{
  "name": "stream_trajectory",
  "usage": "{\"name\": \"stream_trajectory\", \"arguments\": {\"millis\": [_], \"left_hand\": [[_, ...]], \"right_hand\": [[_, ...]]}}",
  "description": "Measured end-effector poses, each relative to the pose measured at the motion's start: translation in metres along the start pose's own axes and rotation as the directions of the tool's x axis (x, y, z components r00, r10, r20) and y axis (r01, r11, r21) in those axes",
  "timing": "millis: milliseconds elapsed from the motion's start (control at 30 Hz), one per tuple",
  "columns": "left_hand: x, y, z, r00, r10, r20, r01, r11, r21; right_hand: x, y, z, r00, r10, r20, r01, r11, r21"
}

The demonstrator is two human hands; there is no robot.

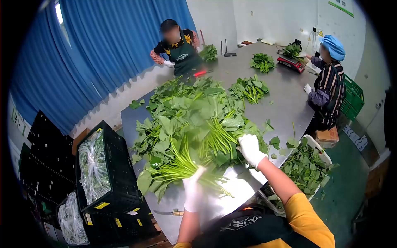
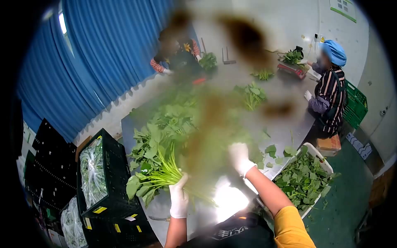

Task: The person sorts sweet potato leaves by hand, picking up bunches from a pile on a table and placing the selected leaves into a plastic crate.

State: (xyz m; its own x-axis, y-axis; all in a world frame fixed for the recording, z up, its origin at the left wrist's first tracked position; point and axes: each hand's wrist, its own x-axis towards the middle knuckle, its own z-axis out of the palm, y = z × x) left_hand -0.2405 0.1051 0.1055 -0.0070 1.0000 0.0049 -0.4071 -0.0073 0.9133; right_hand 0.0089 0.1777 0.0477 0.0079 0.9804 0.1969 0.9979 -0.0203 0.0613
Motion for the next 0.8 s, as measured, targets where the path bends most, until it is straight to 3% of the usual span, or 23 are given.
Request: {"name": "stream_trajectory", "arguments": {"millis": [33, 100, 167, 200, 233, 267, 433, 500, 567, 633, 667, 767, 800], "left_hand": [[0.000, 0.000, -0.002, 1.000, -0.018, -0.024, 0.017, 0.999, -0.031], [0.000, 0.004, 0.001, 0.998, -0.029, -0.049, 0.026, 0.997, -0.066], [-0.006, 0.013, 0.008, 0.983, -0.069, -0.173, 0.039, 0.984, -0.174], [-0.006, 0.014, 0.006, 0.982, -0.078, -0.170, 0.050, 0.985, -0.165], [-0.004, 0.010, 0.003, 0.982, -0.074, -0.176, 0.044, 0.984, -0.172], [-0.002, 0.004, -0.001, 0.976, -0.074, -0.204, 0.037, 0.983, -0.179], [-0.001, 0.011, 0.013, 0.973, -0.089, -0.212, 0.050, 0.982, -0.183], [-0.004, 0.013, 0.019, 0.993, 0.074, -0.096, -0.072, 0.997, 0.026], [0.005, -0.003, 0.015, 0.994, 0.060, -0.093, -0.060, 0.998, 0.003], [0.009, -0.005, 0.017, 1.000, 0.011, -0.016, -0.011, 1.000, -0.014], [0.014, -0.014, 0.009, 0.995, 0.051, 0.084, -0.057, 0.996, 0.066], [0.023, -0.031, -0.002, 0.996, -0.030, 0.079, 0.030, 1.000, 0.010], [0.015, -0.009, 0.024, 0.998, -0.036, -0.055, 0.035, 0.999, -0.020]], "right_hand": [[0.008, 0.003, 0.011, 1.000, -0.001, -0.005, 0.001, 1.000, -0.001], [0.018, 0.015, 0.017, 0.995, 0.060, -0.077, -0.046, 0.983, 0.176], [0.013, 0.022, 0.001, 0.937, 0.237, -0.255, -0.045, 0.808, 0.587], [0.008, 0.025, -0.026, 0.952, 0.290, -0.095, -0.066, 0.498, 0.865], [0.002, 0.027, -0.052, 0.960, 0.269, 0.077, -0.109, 0.103, 0.989], [-0.005, 0.024, -0.069, 0.943, 0.264, 0.202, -0.196, -0.048, 0.979], [-0.047, -0.024, -0.087, 0.964, 0.261, 0.048, -0.078, 0.107, 0.991], [-0.060, -0.043, -0.073, 0.953, 0.284, -0.109, 0.041, 0.234, 0.971], [-0.069, -0.059, -0.059, 0.921, 0.265, -0.286, 0.181, 0.359, 0.916], [-0.078, -0.069, -0.056, 0.885, 0.158, -0.438, 0.307, 0.510, 0.804], [-0.080, -0.075, -0.049, 0.832, 0.123, -0.541, 0.380, 0.585, 0.717], [-0.088, -0.078, -0.051, 0.823, -0.060, -0.565, 0.413, 0.745, 0.523], [-0.090, -0.076, -0.053, 0.825, -0.055, -0.563, 0.408, 0.747, 0.525]]}}
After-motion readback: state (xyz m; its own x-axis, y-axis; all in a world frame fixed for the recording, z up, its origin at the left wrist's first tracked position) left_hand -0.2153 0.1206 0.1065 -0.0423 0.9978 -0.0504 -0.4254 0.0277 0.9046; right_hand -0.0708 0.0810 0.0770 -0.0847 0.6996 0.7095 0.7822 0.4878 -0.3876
